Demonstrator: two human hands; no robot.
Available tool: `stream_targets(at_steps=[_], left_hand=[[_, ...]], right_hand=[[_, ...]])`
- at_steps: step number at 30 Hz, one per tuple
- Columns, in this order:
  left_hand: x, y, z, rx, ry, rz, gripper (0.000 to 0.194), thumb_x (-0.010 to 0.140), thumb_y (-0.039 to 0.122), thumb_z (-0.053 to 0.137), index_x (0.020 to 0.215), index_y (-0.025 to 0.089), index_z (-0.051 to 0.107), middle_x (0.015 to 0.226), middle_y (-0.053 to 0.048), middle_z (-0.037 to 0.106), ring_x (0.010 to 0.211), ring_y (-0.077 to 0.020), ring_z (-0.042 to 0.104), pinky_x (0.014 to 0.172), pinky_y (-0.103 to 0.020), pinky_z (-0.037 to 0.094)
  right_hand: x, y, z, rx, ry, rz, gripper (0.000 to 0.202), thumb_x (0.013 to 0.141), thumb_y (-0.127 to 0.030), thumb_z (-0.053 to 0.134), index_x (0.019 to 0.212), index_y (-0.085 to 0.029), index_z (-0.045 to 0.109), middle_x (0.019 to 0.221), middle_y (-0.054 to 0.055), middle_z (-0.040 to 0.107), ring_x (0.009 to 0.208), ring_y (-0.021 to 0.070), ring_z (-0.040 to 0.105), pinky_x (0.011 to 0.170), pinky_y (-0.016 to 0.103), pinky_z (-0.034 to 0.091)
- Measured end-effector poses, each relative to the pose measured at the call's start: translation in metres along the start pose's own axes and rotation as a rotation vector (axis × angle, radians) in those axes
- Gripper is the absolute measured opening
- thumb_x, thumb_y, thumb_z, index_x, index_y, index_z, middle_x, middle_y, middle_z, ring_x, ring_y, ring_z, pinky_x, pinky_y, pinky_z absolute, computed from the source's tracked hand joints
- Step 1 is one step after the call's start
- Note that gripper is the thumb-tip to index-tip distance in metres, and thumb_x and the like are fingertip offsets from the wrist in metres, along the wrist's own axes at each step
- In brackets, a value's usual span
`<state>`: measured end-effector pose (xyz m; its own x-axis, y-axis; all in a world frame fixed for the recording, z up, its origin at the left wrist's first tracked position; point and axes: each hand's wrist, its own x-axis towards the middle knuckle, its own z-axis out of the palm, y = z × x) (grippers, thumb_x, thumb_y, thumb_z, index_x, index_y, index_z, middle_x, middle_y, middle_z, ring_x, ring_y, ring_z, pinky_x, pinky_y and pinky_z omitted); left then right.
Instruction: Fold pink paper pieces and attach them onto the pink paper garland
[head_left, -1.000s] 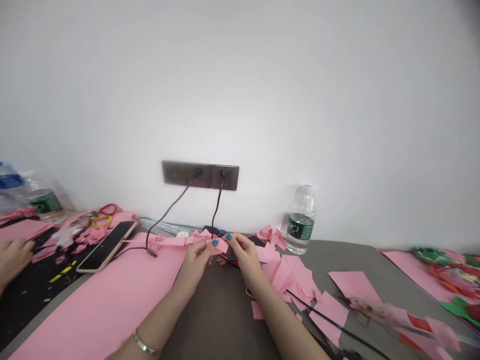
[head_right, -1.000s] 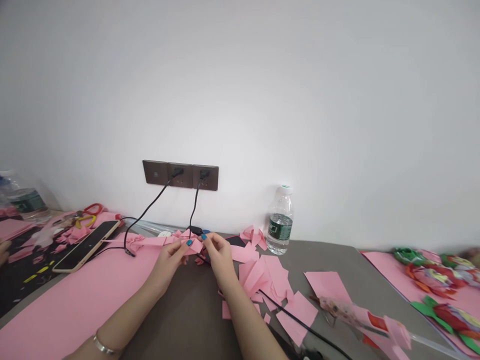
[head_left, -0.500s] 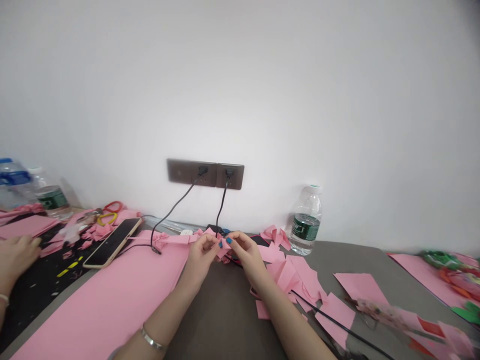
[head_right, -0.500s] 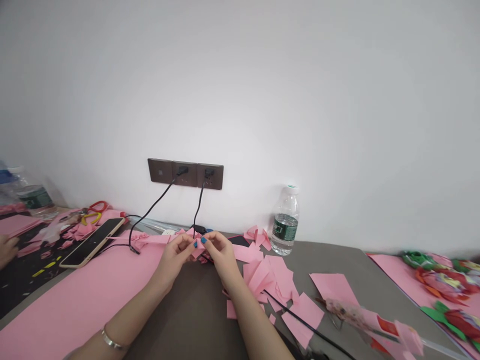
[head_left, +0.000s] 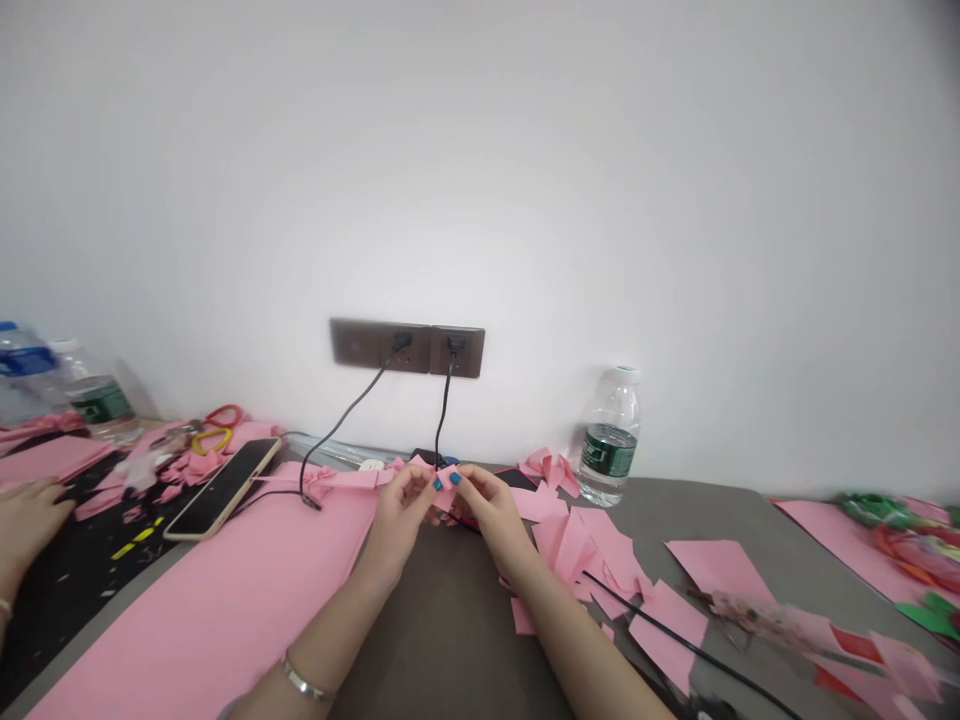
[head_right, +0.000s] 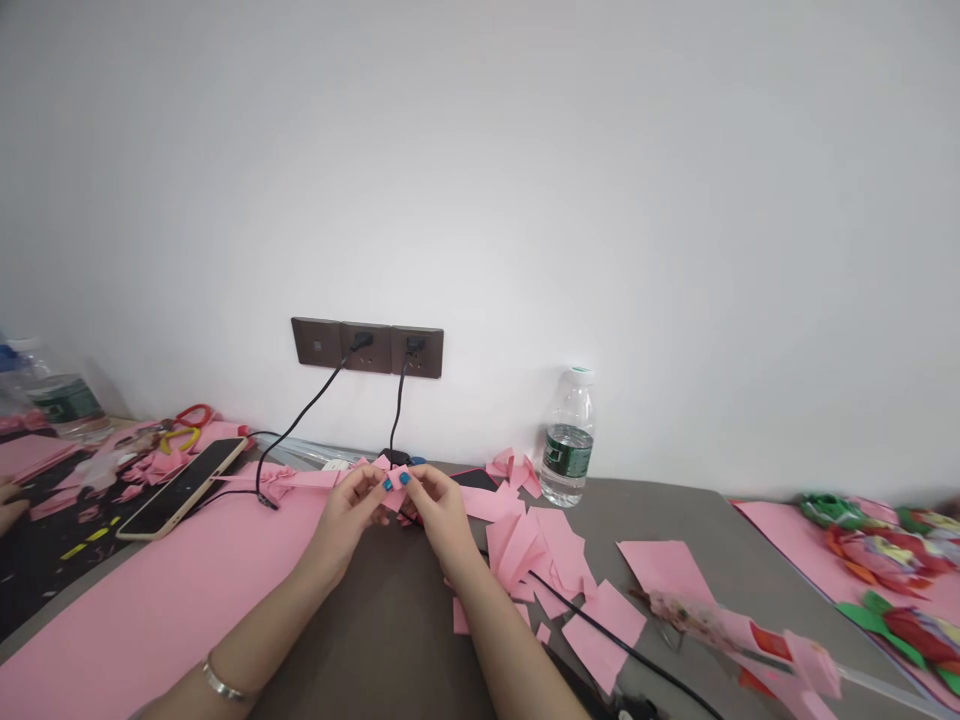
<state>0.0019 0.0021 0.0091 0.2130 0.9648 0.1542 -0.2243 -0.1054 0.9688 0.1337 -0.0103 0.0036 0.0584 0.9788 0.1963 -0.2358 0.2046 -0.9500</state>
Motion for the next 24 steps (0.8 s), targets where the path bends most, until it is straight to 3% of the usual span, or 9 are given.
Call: stream_targets(at_steps=[5, 11, 14, 19, 24], left_hand=[[-0.0026, 0.0036, 0.0027, -0.077, 0.006, -0.054, 0.034, 0.075, 0.05, 0.067, 0.077, 0.017, 0.061, 0.075, 0.002, 0.055, 0.062, -0.0116, 0.056, 0.055, -0.024, 0.053], [-0.0019, 0.0033, 0.0013, 0.054, 0.005, -0.053, 0.033, 0.072, 0.048, 0.071, 0.083, 0.017, 0.065, 0.074, 0.001, 0.055, 0.07, -0.0136, 0.056, 0.051, -0.019, 0.051], [-0.0016, 0.0041, 0.0013, 0.01, 0.048, -0.054, 0.033, 0.072, 0.049, 0.071, 0.079, 0.017, 0.064, 0.071, 0.002, 0.053, 0.067, -0.0119, 0.053, 0.051, -0.018, 0.05], [0.0011, 0.0013, -0.0006, -0.076, 0.117, -0.036, 0.031, 0.07, 0.046, 0.074, 0.073, 0.018, 0.062, 0.07, 0.003, 0.05, 0.064, -0.0099, 0.05, 0.05, -0.016, 0.047], [0.0035, -0.0034, -0.003, -0.112, 0.109, -0.069, 0.034, 0.07, 0.048, 0.073, 0.082, 0.017, 0.07, 0.071, 0.0, 0.058, 0.067, -0.0128, 0.056, 0.05, -0.02, 0.051]], right_hand=[[0.0012, 0.0007, -0.0016, -0.032, 0.05, -0.051, 0.029, 0.071, -0.046, 0.073, 0.073, -0.017, 0.07, 0.061, -0.001, 0.059, 0.053, 0.0112, 0.049, 0.05, 0.023, 0.041], [0.0024, 0.0023, -0.0011, -0.056, 0.029, -0.08, 0.026, 0.071, -0.042, 0.074, 0.082, -0.019, 0.072, 0.073, 0.001, 0.067, 0.062, 0.0136, 0.054, 0.054, 0.025, 0.044], [0.0027, 0.0048, -0.0004, -0.006, 0.037, -0.056, 0.03, 0.07, -0.045, 0.074, 0.086, -0.02, 0.068, 0.071, -0.001, 0.064, 0.057, 0.0122, 0.053, 0.051, 0.024, 0.045], [0.0027, 0.0091, -0.0001, -0.005, -0.007, -0.011, 0.033, 0.069, -0.048, 0.074, 0.07, -0.019, 0.058, 0.059, -0.005, 0.052, 0.048, 0.0089, 0.046, 0.047, 0.022, 0.045], [0.0025, 0.0047, -0.0016, -0.057, 0.069, -0.096, 0.026, 0.072, -0.043, 0.072, 0.077, -0.019, 0.064, 0.067, -0.001, 0.061, 0.056, 0.0119, 0.052, 0.051, 0.023, 0.043]])
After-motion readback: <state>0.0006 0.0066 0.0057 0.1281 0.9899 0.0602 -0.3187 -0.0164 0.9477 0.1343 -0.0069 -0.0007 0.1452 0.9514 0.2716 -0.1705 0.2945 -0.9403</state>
